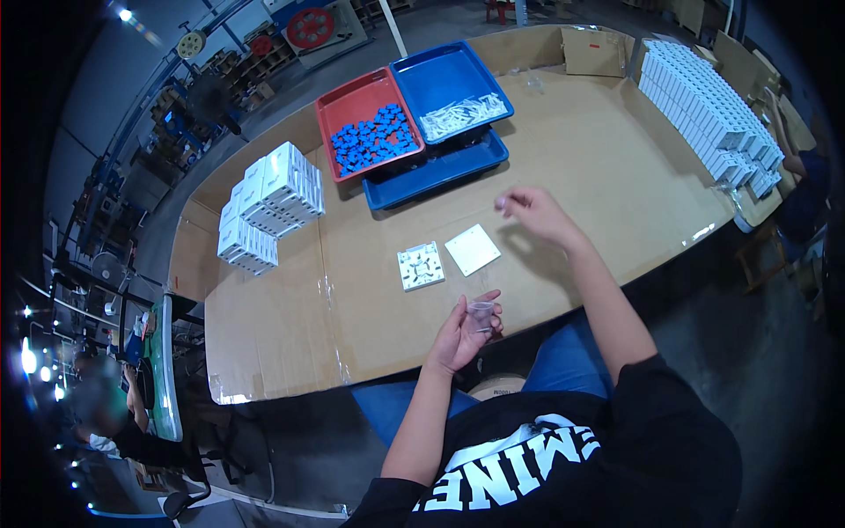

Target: Picking small white and blue components, placing them in a plastic bag, and then packing the bag into a white box.

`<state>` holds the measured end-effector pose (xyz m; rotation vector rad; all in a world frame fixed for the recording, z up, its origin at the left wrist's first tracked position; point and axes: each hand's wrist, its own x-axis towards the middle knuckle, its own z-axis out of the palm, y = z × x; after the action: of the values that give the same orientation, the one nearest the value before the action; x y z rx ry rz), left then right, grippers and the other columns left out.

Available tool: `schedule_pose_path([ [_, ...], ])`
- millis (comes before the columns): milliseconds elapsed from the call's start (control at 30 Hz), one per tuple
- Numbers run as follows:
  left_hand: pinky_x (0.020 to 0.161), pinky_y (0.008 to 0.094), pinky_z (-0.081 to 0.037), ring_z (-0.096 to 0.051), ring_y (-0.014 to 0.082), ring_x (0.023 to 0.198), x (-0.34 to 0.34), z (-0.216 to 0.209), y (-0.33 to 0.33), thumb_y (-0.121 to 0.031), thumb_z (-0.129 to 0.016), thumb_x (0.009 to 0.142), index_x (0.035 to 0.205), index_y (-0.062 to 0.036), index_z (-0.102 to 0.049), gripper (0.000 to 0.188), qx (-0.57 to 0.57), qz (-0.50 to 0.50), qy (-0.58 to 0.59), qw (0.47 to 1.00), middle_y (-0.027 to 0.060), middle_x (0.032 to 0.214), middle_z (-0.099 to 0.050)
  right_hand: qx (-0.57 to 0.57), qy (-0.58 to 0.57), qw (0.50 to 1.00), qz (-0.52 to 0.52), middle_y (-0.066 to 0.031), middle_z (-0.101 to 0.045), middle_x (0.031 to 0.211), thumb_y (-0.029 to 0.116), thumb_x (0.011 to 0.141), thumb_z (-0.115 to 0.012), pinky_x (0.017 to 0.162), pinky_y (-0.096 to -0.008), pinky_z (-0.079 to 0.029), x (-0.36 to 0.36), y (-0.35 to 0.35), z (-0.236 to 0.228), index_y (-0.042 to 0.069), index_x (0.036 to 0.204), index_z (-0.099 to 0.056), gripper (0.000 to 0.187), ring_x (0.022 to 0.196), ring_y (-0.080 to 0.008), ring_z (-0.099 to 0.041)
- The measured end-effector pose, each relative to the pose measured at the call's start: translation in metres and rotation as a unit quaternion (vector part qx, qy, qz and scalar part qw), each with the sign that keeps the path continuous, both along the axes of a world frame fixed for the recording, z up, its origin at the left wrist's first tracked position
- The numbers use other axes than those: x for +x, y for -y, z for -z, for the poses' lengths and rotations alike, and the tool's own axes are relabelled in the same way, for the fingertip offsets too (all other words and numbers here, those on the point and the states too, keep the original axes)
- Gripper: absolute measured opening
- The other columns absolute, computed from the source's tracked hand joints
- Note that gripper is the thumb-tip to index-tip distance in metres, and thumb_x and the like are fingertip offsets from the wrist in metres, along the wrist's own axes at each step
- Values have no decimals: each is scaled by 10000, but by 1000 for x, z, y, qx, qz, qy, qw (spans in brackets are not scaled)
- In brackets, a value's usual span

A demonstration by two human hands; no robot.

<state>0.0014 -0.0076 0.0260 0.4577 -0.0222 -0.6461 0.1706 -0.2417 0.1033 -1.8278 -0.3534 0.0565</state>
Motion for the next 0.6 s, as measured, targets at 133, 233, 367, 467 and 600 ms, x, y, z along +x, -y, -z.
schedule_pose_path([
  [133, 948, 379, -492, -591, 194, 930, 2, 4, 1, -435, -390, 1113, 1495, 31, -422, 604, 4, 2, 11, 1000, 122, 1150, -626, -24, 53, 994, 90, -93, -746, 910, 178, 970, -641, 778, -327, -538, 94, 10, 9, -3, 1074, -726, 226, 845, -181, -688],
  [233, 927, 371, -495, -589, 183, 911, 3, 3, 1, -435, -404, 1110, 1491, 37, -422, 607, -17, 10, 3, 1000, 127, 1169, -613, -108, 133, 969, 179, -131, -751, 916, 174, 953, -623, 806, -395, -556, 152, 16, 0, 35, 1087, -735, 223, 871, -281, -717],
  [367, 918, 353, -504, -581, 177, 924, 3, -9, -1, -420, -447, 1099, 1488, 19, -444, 586, -55, 22, -26, 998, 114, 1172, -617, -255, 183, 907, 282, -169, -723, 1055, 129, 927, -588, 896, -486, -548, 200, 6, -20, 77, 1100, -734, 232, 1004, -379, -688],
  [467, 911, 350, -500, -574, 176, 930, 4, -5, 0, -403, -486, 1085, 1481, 40, -445, 596, -13, 10, -13, 1000, 112, 1185, -615, -323, 229, 876, 277, -191, -674, 1180, 115, 907, -608, 956, -495, -530, 237, 10, -32, 90, 1115, -726, 241, 1124, -388, -641],
  [600, 910, 350, -496, -576, 178, 934, 5, 0, 2, -381, -504, 1079, 1446, 66, -475, 579, -19, 12, 2, 1000, 113, 1201, -614, -419, 285, 830, 233, -214, -563, 1405, 148, 896, -695, 1083, -484, -460, 286, 23, -22, 120, 1204, -713, 310, 1316, -391, -535],
])
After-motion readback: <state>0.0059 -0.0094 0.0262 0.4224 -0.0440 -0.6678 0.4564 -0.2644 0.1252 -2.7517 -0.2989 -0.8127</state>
